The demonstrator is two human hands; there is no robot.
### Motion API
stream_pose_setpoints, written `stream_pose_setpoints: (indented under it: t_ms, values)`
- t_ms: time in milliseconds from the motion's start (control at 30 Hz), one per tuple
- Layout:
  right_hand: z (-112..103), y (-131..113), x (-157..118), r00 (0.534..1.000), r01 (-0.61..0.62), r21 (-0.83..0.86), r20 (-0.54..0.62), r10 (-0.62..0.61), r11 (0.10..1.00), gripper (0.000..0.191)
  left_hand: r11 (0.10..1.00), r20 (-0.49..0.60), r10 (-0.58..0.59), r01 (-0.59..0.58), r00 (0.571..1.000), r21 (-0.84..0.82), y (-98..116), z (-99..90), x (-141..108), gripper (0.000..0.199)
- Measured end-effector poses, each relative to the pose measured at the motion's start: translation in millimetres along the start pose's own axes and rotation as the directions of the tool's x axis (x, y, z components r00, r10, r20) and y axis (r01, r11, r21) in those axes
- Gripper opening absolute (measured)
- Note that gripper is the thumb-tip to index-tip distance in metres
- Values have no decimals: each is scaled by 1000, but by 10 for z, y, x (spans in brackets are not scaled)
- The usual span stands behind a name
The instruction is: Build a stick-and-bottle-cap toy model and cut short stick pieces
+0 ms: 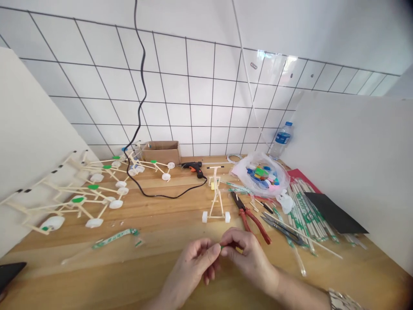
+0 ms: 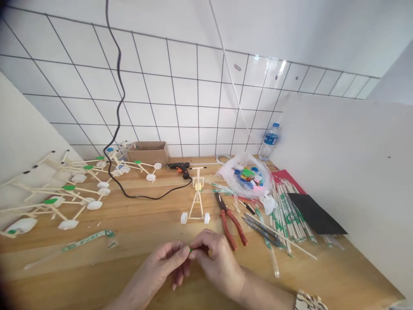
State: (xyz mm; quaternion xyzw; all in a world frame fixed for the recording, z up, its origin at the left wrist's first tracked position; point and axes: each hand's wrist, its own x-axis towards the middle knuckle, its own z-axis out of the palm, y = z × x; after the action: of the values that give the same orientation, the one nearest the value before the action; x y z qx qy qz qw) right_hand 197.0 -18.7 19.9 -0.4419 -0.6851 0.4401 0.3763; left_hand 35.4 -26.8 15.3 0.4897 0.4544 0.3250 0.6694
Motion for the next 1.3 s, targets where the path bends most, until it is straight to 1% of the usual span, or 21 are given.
stream_pose_setpoints:
  t_ms: [33,67,100,133,200,267,300,333,367,400,500,533,600,633,733,833,967,1100,1200,1233,1300]
  values:
    - [-1,7,7,998,-61,53,2,61,997,10,995,-40,75,-72,996,67,5,1,-13,37]
    - [1,14,13,993,-119,112,14,118,987,13,976,-85,171,-157,982,149,6,1,-26,33]
    - [7,22,18,985,-170,177,37,167,969,17,939,-124,281,-246,952,240,0,-1,-38,30]
    - [15,29,22,977,-214,247,71,203,945,21,881,-143,399,-334,906,336,-15,-4,-47,29]
    - [41,41,22,961,-275,390,148,235,879,27,722,-92,594,-480,799,497,-65,-14,-53,30]
    - [71,49,14,950,-311,502,199,242,807,32,572,0,711,-578,703,582,-128,-25,-41,28]
    - [84,51,8,946,-323,539,209,249,778,34,518,33,745,-609,666,600,-156,-29,-32,27]
    - [95,52,2,943,-333,565,211,257,755,36,485,58,761,-626,646,611,-178,-33,-24,26]
    - [102,51,-3,941,-337,583,209,265,739,37,466,75,767,-635,637,617,-192,-35,-18,25]
    - [106,50,-7,941,-339,599,209,267,726,37,458,90,765,-637,638,620,-197,-36,-15,24]
    - [96,33,-8,939,-343,624,229,255,702,35,467,117,725,-609,679,641,-165,-36,-26,14]
    - [88,23,-5,938,-348,623,242,250,701,35,471,118,709,-592,695,654,-144,-35,-34,13]
    - [70,1,4,931,-365,605,263,254,708,35,465,111,698,-566,707,681,-102,-33,-48,18]
    - [62,-9,9,927,-374,590,269,263,716,35,453,110,708,-567,698,688,-83,-33,-53,19]
    - [44,-27,24,909,-413,531,285,303,740,36,416,107,751,-594,651,688,-58,-41,-52,15]
    - [38,-14,31,902,-427,503,300,311,751,38,399,119,763,-608,635,687,-85,-61,-37,12]
    - [35,13,30,901,-428,531,311,302,731,38,380,113,785,-617,609,689,-131,-88,-26,26]
    - [39,20,29,887,-462,573,317,336,677,36,425,99,759,-606,644,672,-77,-71,-63,25]
    - [49,19,24,880,-475,595,308,362,649,36,437,90,738,-576,669,691,-29,-38,-95,31]
    - [52,17,20,882,-471,590,302,361,656,36,432,84,737,-563,671,704,-29,-30,-99,31]
    - [57,10,10,893,-449,557,286,346,698,37,418,79,735,-542,673,729,-56,-22,-95,21]
